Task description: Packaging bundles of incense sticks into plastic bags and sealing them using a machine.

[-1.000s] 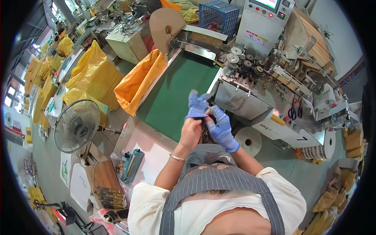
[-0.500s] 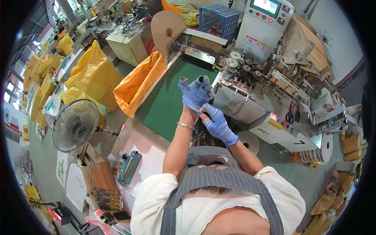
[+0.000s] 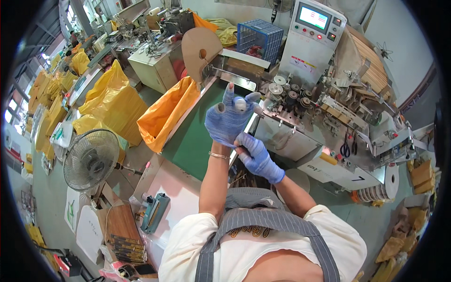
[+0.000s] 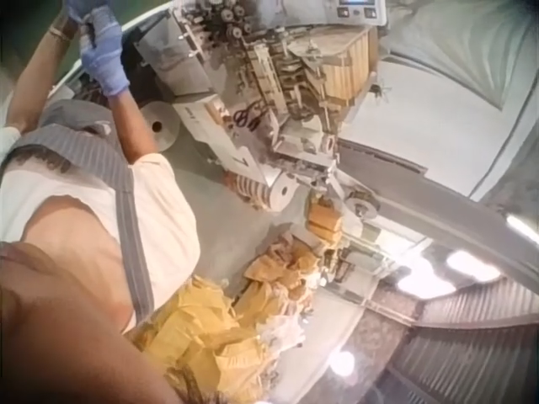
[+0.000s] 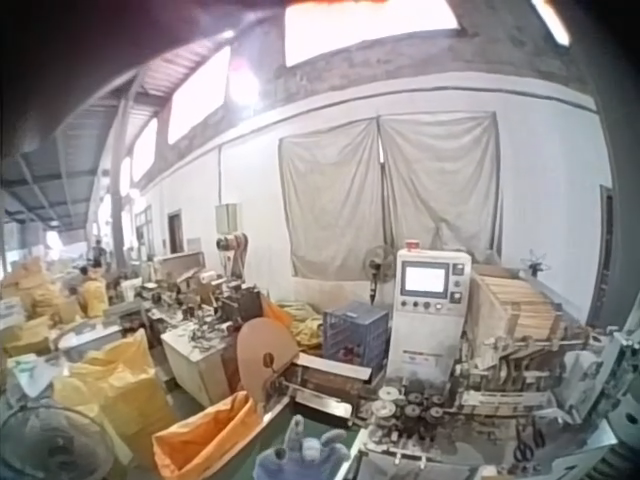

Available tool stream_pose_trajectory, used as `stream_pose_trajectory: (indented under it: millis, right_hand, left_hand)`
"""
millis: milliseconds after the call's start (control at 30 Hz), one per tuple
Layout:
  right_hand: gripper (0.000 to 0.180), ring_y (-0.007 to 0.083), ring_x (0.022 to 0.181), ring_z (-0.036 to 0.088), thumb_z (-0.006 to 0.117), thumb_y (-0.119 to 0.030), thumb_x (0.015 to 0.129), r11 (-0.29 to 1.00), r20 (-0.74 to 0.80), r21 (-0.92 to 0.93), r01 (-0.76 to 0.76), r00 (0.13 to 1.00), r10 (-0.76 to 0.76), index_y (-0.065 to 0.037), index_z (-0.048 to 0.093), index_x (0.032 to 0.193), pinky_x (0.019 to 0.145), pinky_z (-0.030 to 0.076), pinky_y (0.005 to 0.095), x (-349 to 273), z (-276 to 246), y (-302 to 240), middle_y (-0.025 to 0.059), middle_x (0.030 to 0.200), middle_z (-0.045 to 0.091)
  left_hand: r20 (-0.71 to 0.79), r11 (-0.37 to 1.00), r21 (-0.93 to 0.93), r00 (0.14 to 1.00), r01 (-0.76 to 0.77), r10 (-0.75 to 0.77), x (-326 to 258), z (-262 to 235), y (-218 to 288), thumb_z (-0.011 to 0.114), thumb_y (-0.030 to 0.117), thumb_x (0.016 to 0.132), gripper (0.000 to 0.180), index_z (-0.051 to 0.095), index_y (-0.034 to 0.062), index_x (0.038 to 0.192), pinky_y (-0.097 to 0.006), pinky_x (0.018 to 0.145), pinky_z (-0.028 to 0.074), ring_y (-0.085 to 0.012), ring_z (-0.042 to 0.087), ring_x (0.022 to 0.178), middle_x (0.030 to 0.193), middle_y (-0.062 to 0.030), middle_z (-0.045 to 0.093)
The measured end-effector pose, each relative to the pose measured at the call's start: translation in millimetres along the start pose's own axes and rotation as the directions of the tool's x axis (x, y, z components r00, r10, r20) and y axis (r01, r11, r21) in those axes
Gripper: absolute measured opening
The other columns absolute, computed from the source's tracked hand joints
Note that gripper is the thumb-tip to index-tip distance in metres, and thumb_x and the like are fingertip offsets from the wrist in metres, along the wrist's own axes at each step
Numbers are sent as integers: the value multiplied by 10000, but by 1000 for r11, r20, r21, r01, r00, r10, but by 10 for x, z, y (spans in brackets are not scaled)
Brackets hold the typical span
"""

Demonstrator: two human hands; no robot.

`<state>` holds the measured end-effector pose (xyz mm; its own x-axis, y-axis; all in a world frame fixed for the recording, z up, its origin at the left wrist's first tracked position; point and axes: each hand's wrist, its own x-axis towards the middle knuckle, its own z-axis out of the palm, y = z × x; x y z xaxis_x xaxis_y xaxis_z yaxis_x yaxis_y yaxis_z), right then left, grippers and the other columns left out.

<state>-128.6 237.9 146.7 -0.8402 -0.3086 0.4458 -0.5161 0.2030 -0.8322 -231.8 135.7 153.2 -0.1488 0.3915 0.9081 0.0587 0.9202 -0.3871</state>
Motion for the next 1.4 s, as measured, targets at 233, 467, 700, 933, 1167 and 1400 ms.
stream_pose_trajectory:
  millis: [233, 467, 700, 933, 1167, 1400]
  right_hand:
    - [246, 205, 661, 487, 496, 143, 693, 982, -85, 2, 190, 978, -189, -1, 486, 893, 627, 428, 269, 51, 157, -143, 99, 792, 490]
    - [243, 214, 654, 492, 502, 131, 694, 968, -39, 20, 249, 968, -249, 7, 484, 901, 625, 428, 277, 57, 252, -229, 108, 779, 489]
    - [190, 147, 690, 554, 521, -128, 882, 503, 92, 791, -349, 880, 467, -34, 553, 1044, 591, 451, 250, -253, 171, 83, 54, 869, 586]
    - [315, 213, 734, 578, 449, -250, 929, 190, 169, 883, -430, 666, 726, -26, 532, 1134, 635, 474, 305, -601, 87, 95, 109, 895, 610]
    - [329, 200, 759, 572, 478, -272, 913, 385, 279, 740, -551, 773, 569, -9, 536, 1100, 674, 465, 296, -588, -13, -83, 101, 894, 603]
    - [349, 187, 784, 567, 506, -295, 896, 568, 458, 550, -612, 790, 407, 7, 541, 1067, 712, 457, 287, -839, -451, -199, 93, 894, 596]
  left_hand:
    - [818, -887, -264, 575, 379, 2, -79, 149, 5, 293, 344, 970, 408, 384, 245, 1355, -429, 948, 379, -285, 561, 900, 1219, -215, 515]
    - [299, -673, 693, 953, -258, -58, -40, 196, -157, 455, 502, 878, 597, 313, 233, 1392, -352, 949, 355, -276, 434, 1113, 1429, -171, 267]
    - [585, -858, 487, 791, -165, 180, 319, -748, -165, 402, 615, 838, 756, 179, 203, 1431, -449, 1036, 266, -340, 337, 1271, 1434, -132, 285]
    - [231, -680, 705, 839, 204, 492, 133, -1100, -74, 344, 728, 785, 912, 94, 151, 1445, -543, 1022, 236, -440, 297, 1270, 1393, -258, 279]
    - [162, -582, 754, 771, 306, 616, 92, -1325, 81, 453, 736, 729, 1043, 175, -9, 1402, -450, 960, 360, -377, 460, 1154, 1291, -268, 408]
    - [23, -185, 981, 978, -62, -209, 147, -1485, 557, 403, 767, 726, 1045, 192, -3, 1400, -413, 931, 388, -333, 491, 1115, 1298, -256, 397]
